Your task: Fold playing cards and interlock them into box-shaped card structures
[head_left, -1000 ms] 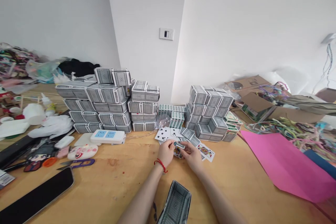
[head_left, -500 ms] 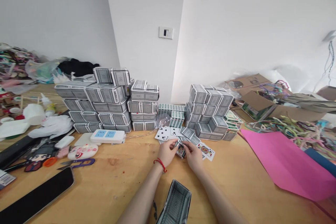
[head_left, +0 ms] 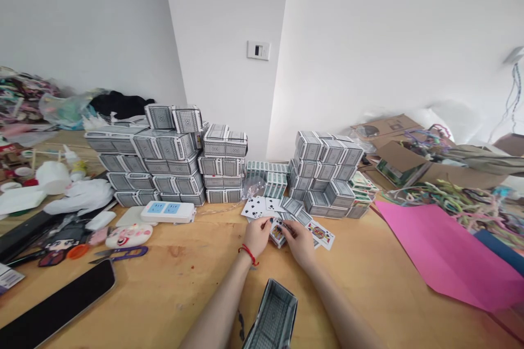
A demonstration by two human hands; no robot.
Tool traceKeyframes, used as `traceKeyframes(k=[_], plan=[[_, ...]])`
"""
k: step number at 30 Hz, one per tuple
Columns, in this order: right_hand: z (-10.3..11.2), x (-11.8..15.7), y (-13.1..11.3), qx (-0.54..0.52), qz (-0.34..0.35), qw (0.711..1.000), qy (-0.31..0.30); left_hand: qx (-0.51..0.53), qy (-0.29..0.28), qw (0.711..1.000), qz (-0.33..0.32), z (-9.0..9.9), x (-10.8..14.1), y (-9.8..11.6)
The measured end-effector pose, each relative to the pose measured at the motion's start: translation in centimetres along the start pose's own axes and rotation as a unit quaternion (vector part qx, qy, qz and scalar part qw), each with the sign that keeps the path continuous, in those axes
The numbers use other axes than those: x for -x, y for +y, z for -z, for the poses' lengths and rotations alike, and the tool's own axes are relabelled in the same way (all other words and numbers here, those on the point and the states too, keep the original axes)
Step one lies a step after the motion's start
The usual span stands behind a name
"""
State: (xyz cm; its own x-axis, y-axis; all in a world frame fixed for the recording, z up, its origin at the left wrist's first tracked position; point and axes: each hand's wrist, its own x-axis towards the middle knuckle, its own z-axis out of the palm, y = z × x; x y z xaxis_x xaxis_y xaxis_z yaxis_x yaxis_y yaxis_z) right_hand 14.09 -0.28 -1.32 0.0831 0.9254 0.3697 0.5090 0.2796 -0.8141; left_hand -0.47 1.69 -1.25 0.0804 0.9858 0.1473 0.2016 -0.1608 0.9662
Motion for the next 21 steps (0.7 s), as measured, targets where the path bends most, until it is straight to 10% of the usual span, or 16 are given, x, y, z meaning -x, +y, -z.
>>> traceKeyframes(k=[13, 21], plan=[[0.3, -0.3, 0.5, -0.102, -0.072, 0.992, -0.032, 0.295, -0.071, 0.934, 0.19, 0.6, 0.0, 1.7], [0.7, -0.2, -0.3, -0.119, -0.024, 0.993, -0.01, 0.398, -0.275, 0.845, 0.228, 1.2, 1.2, 3.0]])
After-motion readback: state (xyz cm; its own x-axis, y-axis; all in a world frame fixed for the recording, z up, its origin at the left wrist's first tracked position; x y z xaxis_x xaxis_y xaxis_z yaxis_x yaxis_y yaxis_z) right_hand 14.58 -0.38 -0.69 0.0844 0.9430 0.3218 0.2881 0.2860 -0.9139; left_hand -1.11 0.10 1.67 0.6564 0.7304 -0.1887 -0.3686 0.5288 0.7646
